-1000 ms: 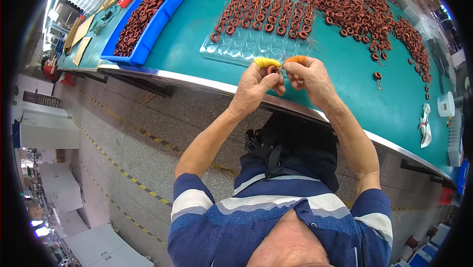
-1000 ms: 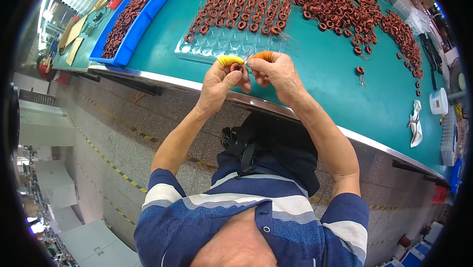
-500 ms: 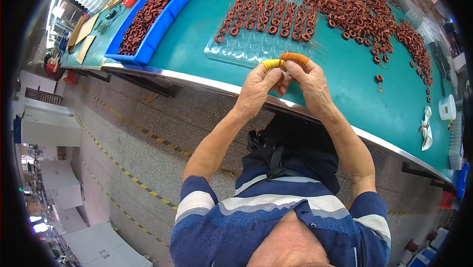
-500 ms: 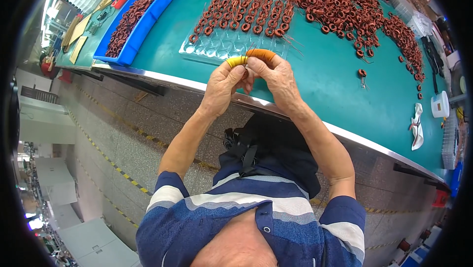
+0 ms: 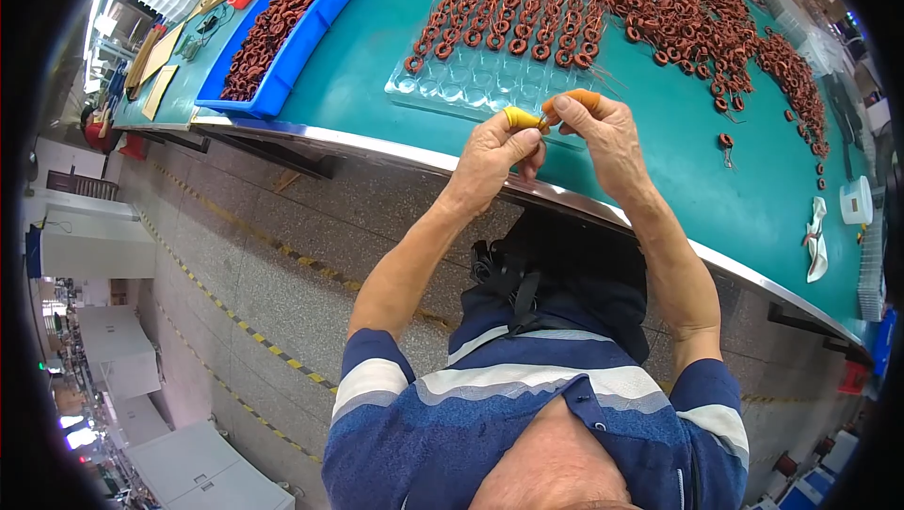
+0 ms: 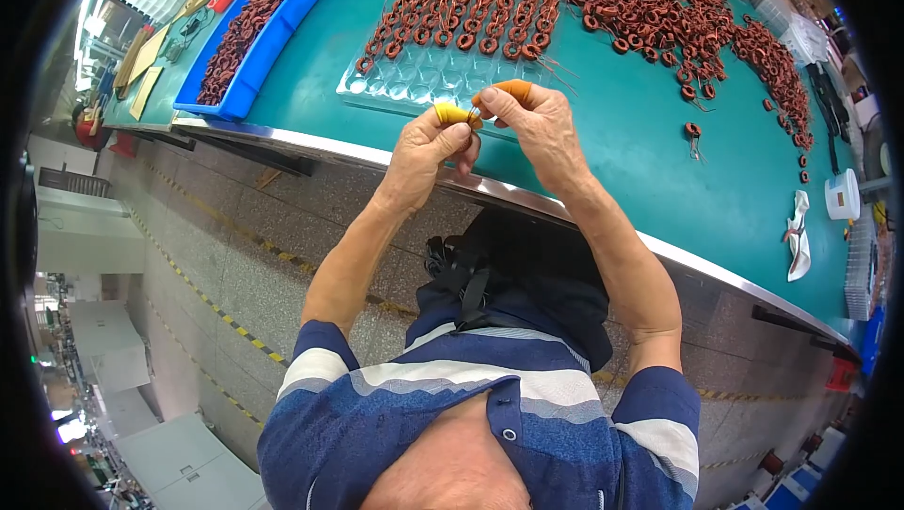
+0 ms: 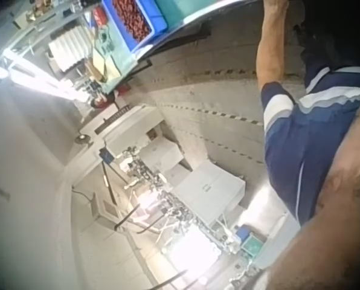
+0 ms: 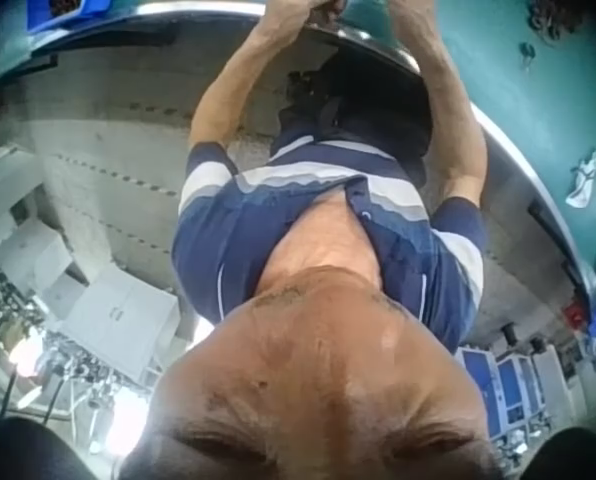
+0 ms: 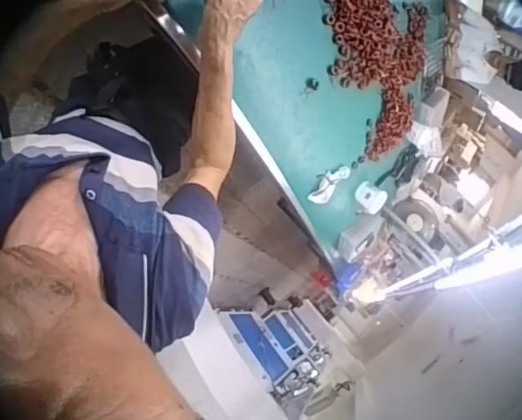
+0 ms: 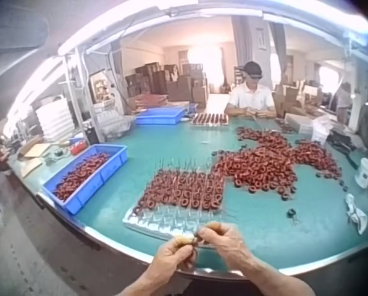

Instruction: Assembling electronic components by winding wire around toroidal cores and organizing them in a tray.

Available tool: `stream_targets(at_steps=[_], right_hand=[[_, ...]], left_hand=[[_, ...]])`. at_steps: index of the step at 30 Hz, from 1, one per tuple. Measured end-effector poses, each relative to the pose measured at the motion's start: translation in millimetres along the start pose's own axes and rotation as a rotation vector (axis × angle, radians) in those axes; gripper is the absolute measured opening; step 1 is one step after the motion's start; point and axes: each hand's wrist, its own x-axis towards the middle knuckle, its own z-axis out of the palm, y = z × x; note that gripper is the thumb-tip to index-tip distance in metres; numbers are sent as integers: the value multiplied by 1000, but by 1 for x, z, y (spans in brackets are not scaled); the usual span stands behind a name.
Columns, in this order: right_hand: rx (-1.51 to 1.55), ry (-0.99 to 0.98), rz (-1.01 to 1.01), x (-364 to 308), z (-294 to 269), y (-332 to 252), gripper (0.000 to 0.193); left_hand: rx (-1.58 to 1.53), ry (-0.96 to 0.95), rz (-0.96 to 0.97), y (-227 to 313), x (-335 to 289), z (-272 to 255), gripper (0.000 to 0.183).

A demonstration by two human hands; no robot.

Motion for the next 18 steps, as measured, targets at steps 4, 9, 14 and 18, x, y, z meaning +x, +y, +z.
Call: stream_targets(at_steps=[4,9,14,18], right_hand=[[-155,-122,29,9,-12,-12,25],[-215,-74,70,14,-13,-18,27],[-725,328,-215,-9,-85,-20,27],[-1480,515,-405,-31,-171,-1,27]], left_hand=[[50,-68,-128,7,-2,2,20],[61,18,-65,9,-8,-3,25],[164,198,213,10,-9,-46,25],[319,441,382,35,-13,-106,22]])
